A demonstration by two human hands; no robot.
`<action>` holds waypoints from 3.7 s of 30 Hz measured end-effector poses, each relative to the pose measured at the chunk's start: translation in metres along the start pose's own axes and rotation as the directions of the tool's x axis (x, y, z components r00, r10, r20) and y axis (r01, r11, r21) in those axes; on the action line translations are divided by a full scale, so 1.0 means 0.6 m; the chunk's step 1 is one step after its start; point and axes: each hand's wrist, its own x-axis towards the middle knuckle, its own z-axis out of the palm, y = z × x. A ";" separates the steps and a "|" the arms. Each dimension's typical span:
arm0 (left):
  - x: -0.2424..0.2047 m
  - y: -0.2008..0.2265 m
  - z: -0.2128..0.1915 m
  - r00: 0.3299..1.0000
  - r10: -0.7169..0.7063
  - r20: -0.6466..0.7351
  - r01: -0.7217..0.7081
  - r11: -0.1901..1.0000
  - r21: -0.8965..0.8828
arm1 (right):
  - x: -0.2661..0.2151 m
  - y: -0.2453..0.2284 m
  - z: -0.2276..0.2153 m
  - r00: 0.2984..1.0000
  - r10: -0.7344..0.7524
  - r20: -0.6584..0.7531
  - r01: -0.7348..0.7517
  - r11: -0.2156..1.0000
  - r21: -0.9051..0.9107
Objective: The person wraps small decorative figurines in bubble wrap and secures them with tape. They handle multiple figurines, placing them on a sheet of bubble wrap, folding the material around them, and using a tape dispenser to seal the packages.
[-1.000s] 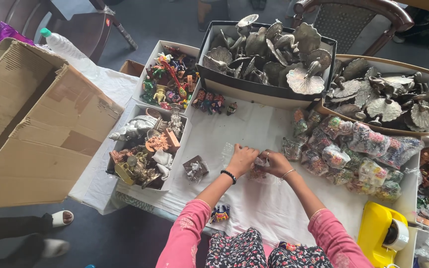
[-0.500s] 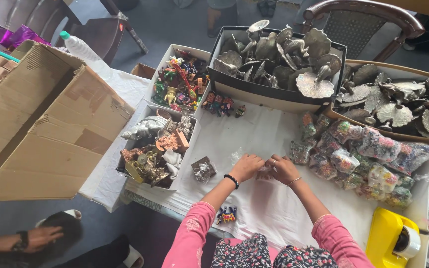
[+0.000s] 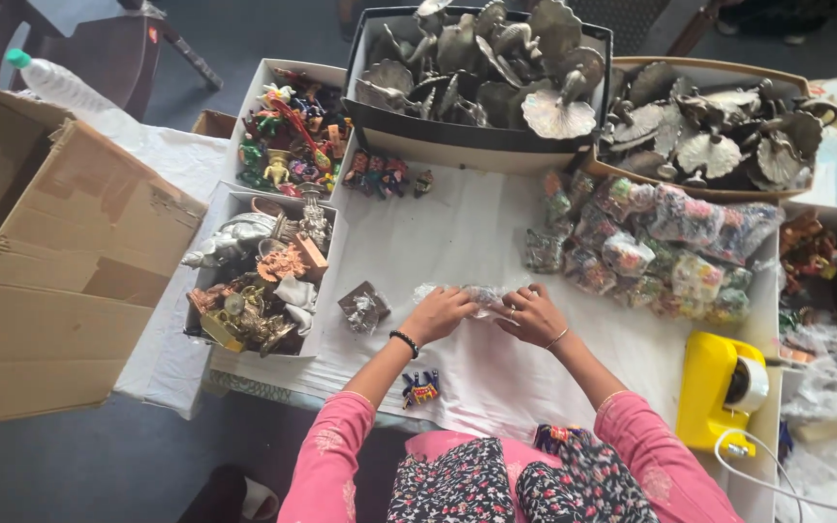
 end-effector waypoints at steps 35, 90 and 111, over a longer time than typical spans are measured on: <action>0.105 0.028 -0.007 0.963 -0.122 0.240 0.154 0.980 -0.123 | -0.605 -0.044 -0.229 -0.261 0.961 -0.087 -0.913 -0.217 0.344; 0.094 0.045 0.070 0.943 -0.312 0.115 0.328 0.932 -0.153 | -0.453 -0.176 -0.059 -0.094 0.970 0.225 -0.545 -0.239 0.803; 0.072 0.060 0.067 0.901 -0.430 0.048 0.427 0.864 -0.267 | -0.056 -0.071 -0.013 0.414 0.595 0.689 -0.204 -0.677 0.707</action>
